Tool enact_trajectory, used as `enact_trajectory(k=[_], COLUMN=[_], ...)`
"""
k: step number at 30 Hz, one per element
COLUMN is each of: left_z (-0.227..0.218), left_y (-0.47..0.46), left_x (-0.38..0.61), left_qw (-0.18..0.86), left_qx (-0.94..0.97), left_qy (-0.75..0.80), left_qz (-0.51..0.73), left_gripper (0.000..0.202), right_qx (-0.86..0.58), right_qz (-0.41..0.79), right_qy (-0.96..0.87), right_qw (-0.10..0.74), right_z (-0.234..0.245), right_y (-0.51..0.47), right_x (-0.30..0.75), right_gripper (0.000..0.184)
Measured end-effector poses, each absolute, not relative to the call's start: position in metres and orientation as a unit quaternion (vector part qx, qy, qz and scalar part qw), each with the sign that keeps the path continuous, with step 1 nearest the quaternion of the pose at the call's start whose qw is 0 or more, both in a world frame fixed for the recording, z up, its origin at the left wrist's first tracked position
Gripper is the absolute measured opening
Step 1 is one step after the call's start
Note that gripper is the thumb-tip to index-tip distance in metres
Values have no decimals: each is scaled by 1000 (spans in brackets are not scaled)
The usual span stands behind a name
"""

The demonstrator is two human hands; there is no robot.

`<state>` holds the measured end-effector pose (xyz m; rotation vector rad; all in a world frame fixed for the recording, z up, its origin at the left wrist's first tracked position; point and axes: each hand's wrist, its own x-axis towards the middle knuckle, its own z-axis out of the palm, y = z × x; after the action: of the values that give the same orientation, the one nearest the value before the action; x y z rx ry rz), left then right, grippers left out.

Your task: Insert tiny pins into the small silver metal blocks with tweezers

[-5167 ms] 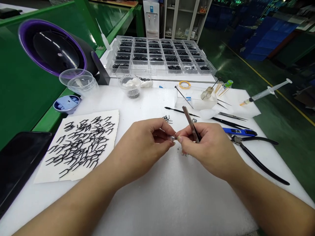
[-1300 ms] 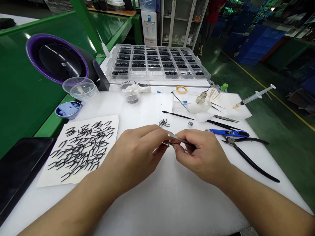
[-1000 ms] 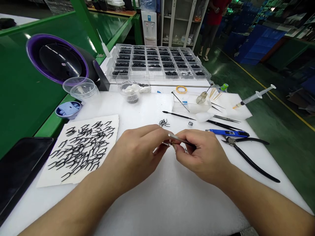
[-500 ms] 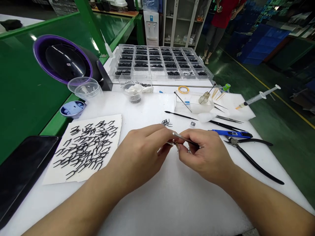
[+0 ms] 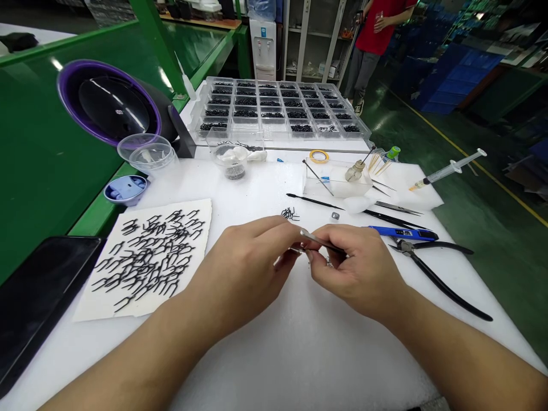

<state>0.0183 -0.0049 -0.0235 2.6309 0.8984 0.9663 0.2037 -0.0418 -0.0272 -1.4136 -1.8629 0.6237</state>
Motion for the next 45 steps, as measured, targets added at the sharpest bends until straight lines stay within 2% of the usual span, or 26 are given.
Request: enact_trajectory(k=[14,21,26,45], left_z=[-23,-22,-24,-27], left_y=[-5,-7,-7,-3], left_x=[18,19,19,20], left_qw=[103,91,92,134], left_qx=[893,887,894,894], left_qy=[314,316,300,302], left_qz=[305,326,320,301], left_gripper=[18,35,39,31], right_qx=[-548,-544,-540,-546], right_qz=[247,231,226,215], right_qy=[-721,-728,-731,-741], right_qw=[344,346,350,327], right_z=[-27,-28,-28,-29], right_y=[-42,-43,-43,-41], right_x=[203,203,203,204], right_gripper=[11,12,14,16])
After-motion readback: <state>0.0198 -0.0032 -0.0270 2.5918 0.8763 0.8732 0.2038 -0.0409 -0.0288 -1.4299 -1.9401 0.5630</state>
